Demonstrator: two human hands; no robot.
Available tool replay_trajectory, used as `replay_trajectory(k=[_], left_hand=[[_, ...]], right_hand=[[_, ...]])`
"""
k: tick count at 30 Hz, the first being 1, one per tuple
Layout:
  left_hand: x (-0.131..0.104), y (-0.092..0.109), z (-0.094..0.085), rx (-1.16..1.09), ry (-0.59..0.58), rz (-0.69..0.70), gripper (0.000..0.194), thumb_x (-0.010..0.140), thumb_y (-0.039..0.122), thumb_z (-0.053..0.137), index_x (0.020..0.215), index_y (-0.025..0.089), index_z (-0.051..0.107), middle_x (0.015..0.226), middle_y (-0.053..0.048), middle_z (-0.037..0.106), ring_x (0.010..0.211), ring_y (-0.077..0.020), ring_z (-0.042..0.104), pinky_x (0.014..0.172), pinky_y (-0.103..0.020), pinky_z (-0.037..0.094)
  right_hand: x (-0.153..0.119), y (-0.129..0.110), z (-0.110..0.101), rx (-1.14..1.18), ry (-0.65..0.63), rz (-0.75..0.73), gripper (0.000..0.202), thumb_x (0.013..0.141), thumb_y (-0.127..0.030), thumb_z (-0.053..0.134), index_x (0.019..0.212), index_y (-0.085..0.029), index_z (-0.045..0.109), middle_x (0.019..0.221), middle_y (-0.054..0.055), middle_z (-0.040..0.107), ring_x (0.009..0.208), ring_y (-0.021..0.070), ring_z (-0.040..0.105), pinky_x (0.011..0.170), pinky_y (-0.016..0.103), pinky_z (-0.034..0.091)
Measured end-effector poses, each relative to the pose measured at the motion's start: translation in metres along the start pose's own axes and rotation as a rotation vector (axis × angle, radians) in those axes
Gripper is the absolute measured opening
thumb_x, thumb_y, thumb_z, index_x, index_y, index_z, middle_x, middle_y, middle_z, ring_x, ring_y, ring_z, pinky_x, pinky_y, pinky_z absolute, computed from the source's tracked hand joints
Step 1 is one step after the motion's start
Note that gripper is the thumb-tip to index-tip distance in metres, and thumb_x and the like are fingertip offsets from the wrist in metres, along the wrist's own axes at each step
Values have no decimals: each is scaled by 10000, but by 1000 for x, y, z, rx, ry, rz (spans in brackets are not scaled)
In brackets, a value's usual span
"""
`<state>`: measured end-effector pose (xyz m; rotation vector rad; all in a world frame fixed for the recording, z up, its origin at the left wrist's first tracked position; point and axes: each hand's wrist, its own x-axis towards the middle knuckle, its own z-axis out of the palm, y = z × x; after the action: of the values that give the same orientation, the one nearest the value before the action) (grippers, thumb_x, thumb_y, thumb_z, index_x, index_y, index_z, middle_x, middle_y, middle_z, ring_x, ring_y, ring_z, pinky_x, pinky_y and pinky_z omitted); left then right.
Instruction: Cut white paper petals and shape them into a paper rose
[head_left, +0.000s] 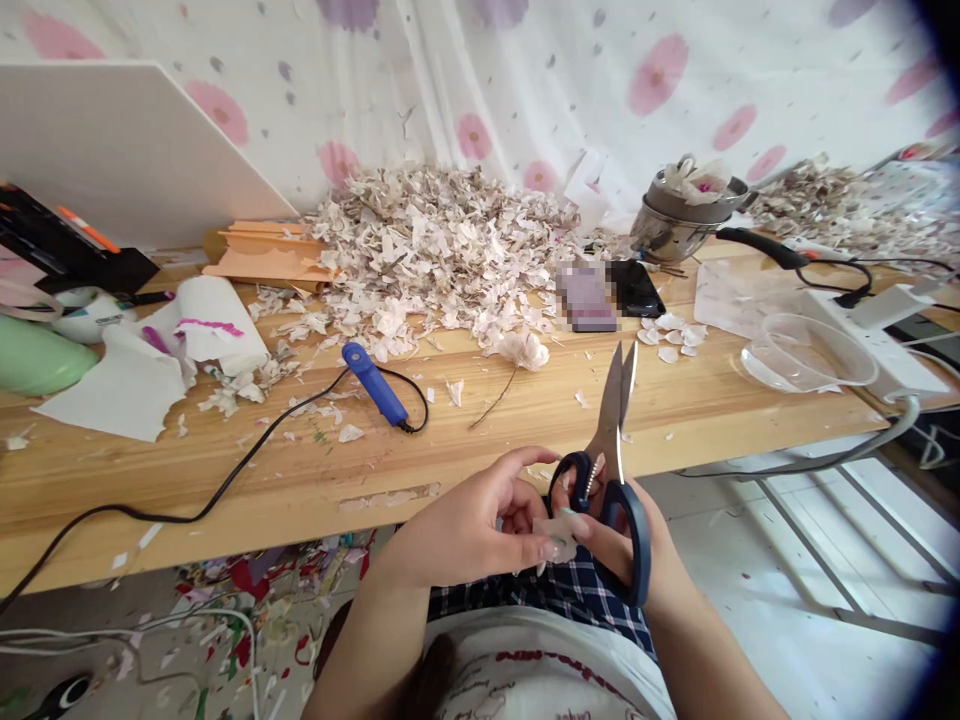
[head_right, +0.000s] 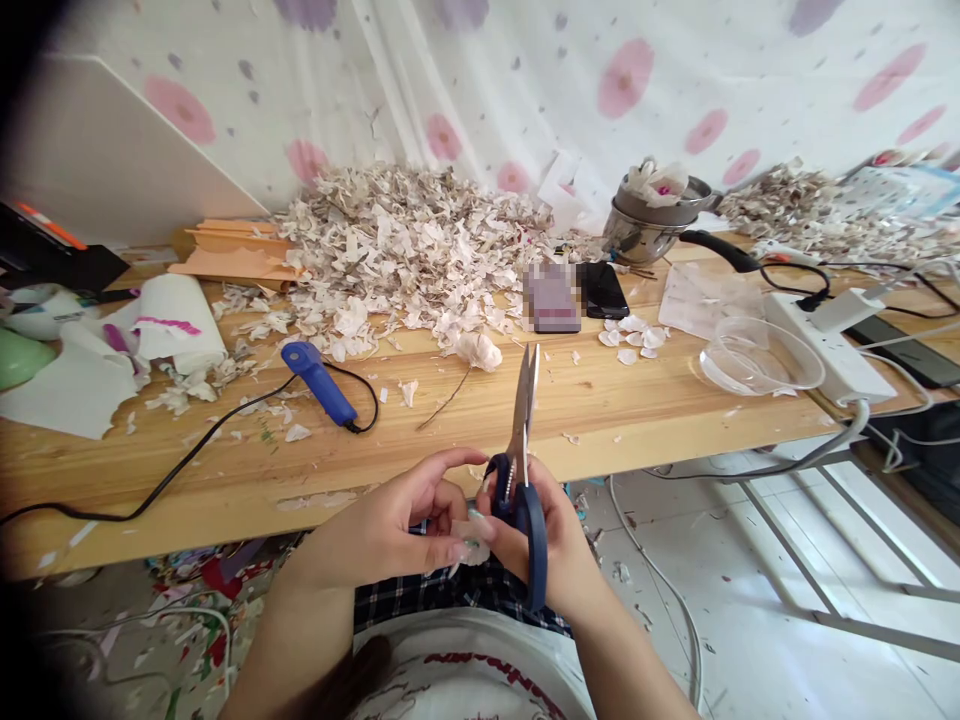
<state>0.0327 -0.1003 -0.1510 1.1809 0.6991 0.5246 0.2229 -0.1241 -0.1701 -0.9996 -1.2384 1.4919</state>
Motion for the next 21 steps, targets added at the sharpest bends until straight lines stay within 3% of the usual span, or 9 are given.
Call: replay_trajectory(k=[5,8,11,16,21], left_hand=[[2,-3,1,-25,-32,27,635,803,256,686,1356,204,378,773,38,529,708,-113,509,696,-262,395],[3,-1,2,-39,31,29,528,832,315,661,1290,194,429,822,12,551,745,-124,535,673,-254,409],[3,-1,5,-28,116,17,351,844,384,647,1103,168,549,843,-15,583,767,-129,551,682,-251,430],[6,-1,12,-18,112,-19,333,875,439,593,1015,141,644,865,-59,669,718,-131,593,687,-262,477],[10,-1,20,-41,237,40,288,880,408,594,946,140,675,832,-45,669,692,-125,597,682,-248,480]], right_hand=[[0,2,7,-55,123,-133,163,820,-300,689,858,-232,546,736,-8,587,583,134,508,526,255,438],[1,2,7,-102,210,-222,144,821,-217,679,878,-235,549,746,-12,606,565,118,514,499,234,439],[3,1,6,-143,269,-284,170,818,-163,670,912,-238,551,757,-13,628,571,114,541,506,229,464],[4,4,7,-209,365,-328,186,805,-173,693,904,-229,546,777,2,656,621,135,615,537,249,522],[3,1,15,-251,463,-325,177,807,-196,697,871,-234,537,758,4,668,592,135,618,503,251,529]])
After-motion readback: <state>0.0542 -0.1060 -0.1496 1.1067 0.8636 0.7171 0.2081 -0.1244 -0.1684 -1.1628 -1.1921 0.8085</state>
